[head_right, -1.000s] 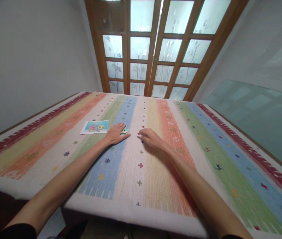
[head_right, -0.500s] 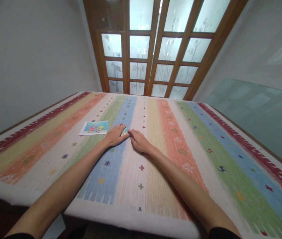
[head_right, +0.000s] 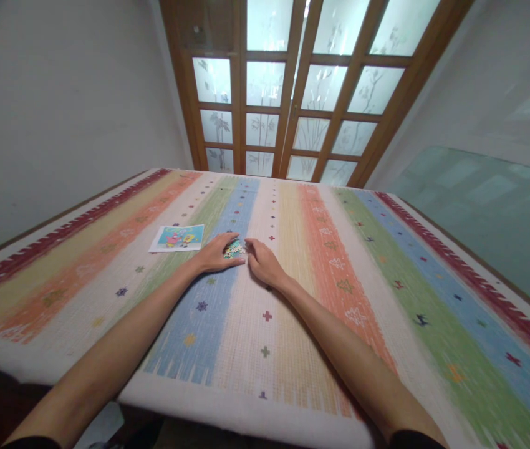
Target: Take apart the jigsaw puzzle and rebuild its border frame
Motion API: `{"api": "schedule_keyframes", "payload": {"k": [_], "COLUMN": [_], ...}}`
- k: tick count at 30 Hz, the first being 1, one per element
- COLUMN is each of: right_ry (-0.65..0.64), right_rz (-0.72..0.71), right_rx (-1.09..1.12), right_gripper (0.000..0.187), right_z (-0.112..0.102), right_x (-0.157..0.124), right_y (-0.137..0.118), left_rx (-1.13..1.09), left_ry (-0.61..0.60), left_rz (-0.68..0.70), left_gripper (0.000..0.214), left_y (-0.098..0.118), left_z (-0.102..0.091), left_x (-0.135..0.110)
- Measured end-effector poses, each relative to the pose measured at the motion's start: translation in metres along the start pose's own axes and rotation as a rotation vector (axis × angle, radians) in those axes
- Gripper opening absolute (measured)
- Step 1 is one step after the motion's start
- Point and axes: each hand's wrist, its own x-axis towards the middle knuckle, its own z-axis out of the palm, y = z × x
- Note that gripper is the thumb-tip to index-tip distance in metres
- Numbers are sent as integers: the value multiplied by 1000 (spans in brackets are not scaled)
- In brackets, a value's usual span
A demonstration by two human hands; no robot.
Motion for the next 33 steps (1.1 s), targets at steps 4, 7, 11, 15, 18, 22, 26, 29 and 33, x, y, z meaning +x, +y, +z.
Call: {"api": "schedule_keyframes", "payload": {"k": [4,7,11,15,18,22,26,29,33], "right_ry": [16,-12,10,23,-43,-59,-11,16,32], "right_rz": [-12,-37,-35,-14,-39,-46,-30,-24,-54], "right_rx": [90,162,168,175,213,208,161,153,106], "right_gripper": [46,46,46,48,53,55,51,48,46], "right_z": [0,0,0,-1,-1,0,0,1,3], "right_x": [-1,-1,-2,-2,-1,-1,-2,-2,2], "right_y": [-3,-7,-11,-11,-11,-10,-7,-6,-5], "left_rx": [-15,-25,-24,-20,-29,-90,-139,19,163], "left_ry": [-21,-12,-3,-13,7,47,249,326,252], "left_rz": [0,-13,-33,-15,-14,-30,-123,-285,-413], "left_gripper": [73,70,69,68,64,63,44,45,45], "left_y": [-4,-5,-5,-7,-8,-4,-3,-12,-31], "left_z": [-1,-2,-2,0,2,0,-19,-41,-59], "left_x": [0,2,4,4,5,7,8,3,-18]}}
